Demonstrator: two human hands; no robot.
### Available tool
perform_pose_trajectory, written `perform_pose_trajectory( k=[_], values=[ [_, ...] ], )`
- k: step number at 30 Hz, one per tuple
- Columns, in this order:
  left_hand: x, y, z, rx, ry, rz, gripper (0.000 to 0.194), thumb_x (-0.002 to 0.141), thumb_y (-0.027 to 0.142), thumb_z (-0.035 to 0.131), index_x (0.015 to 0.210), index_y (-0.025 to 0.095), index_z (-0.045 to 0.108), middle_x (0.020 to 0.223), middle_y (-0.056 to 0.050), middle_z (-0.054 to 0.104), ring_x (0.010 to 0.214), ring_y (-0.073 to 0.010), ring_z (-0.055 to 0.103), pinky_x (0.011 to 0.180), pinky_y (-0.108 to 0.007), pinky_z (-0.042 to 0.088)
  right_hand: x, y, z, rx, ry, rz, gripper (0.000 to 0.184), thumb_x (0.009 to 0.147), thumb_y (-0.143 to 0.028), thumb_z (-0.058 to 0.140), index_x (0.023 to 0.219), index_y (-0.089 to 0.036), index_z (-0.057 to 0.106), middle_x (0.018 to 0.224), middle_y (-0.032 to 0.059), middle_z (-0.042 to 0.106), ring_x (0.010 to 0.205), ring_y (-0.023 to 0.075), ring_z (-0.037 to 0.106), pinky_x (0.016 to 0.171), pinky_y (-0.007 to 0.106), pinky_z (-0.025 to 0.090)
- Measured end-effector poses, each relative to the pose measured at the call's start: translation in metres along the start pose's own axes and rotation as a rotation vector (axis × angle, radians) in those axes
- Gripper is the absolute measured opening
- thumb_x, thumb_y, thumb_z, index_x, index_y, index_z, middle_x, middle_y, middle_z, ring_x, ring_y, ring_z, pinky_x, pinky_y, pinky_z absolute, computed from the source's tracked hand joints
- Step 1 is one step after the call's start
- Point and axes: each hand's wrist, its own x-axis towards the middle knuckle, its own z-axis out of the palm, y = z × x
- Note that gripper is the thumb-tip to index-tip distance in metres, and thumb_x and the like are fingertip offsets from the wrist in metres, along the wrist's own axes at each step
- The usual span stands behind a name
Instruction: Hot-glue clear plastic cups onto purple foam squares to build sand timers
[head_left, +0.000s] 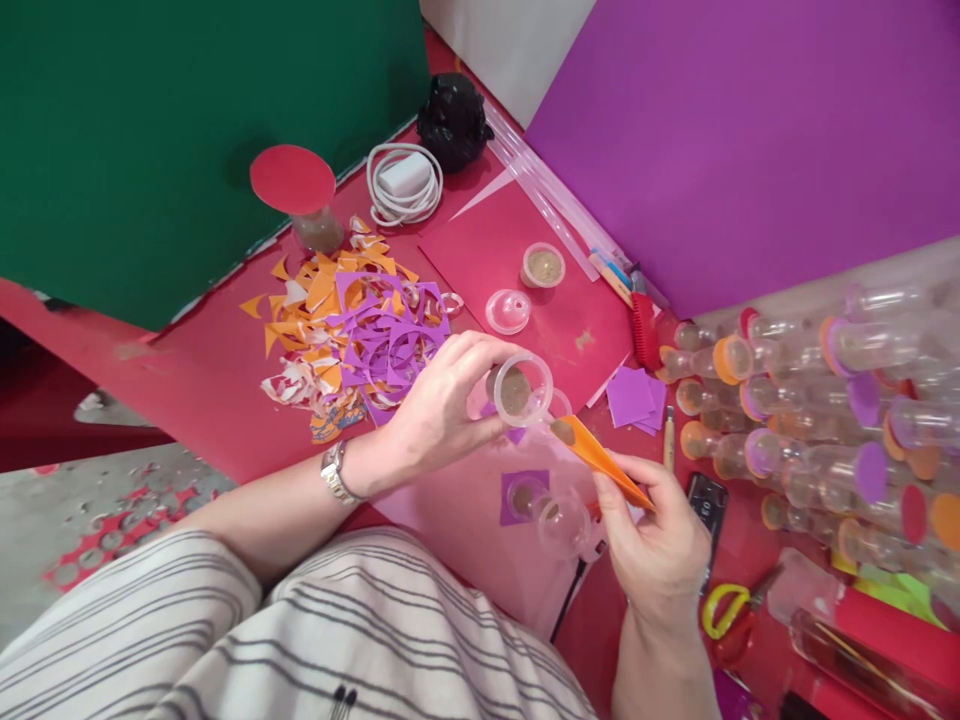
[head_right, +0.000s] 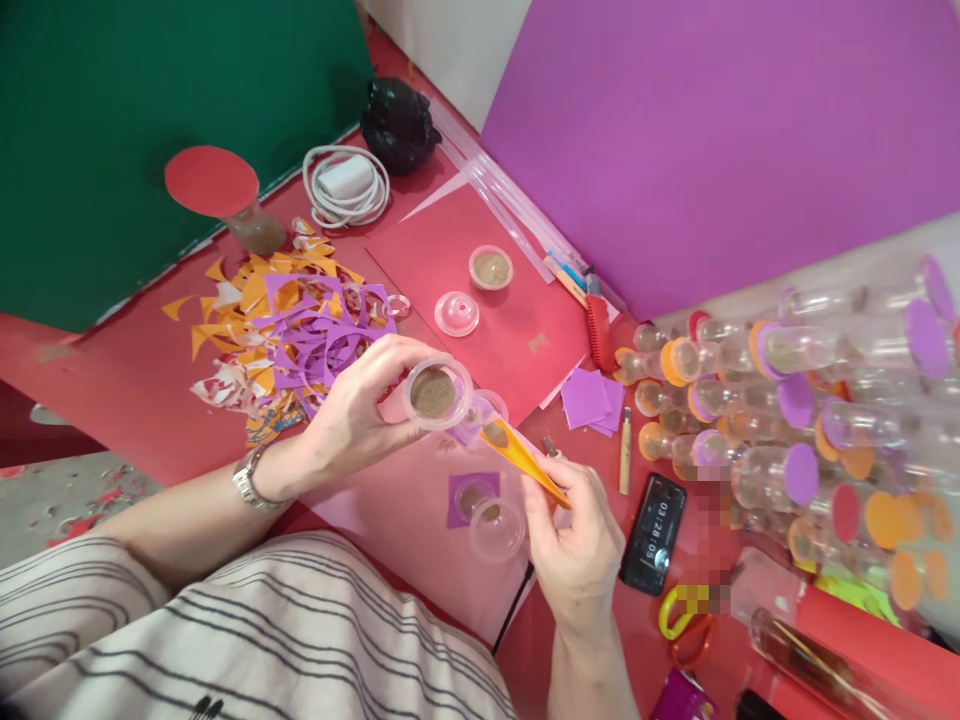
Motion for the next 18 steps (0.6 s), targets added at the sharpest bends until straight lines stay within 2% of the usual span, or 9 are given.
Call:
perform_pose_trajectory(
  k=[18],
  values=[
    [0.0009,-0.0003,-0.0003,0.000,0.001,0.000,0.034,0.087,0.033,0.072,0.116,0.020,0.058,0.109,-0.008,0.068,0.099,-0.0215,0.062,0.090,-0.037,0.051,0.0072,-0.0025,-0.0048,-0.058,-0.044,-0.068,0.013,0.092,-0.031,0.063,0.097,-0.021,0.070,0.088,0.0049,0.078,0.075,0.0190,0.073,0.071,0.029,0.057]
  ],
)
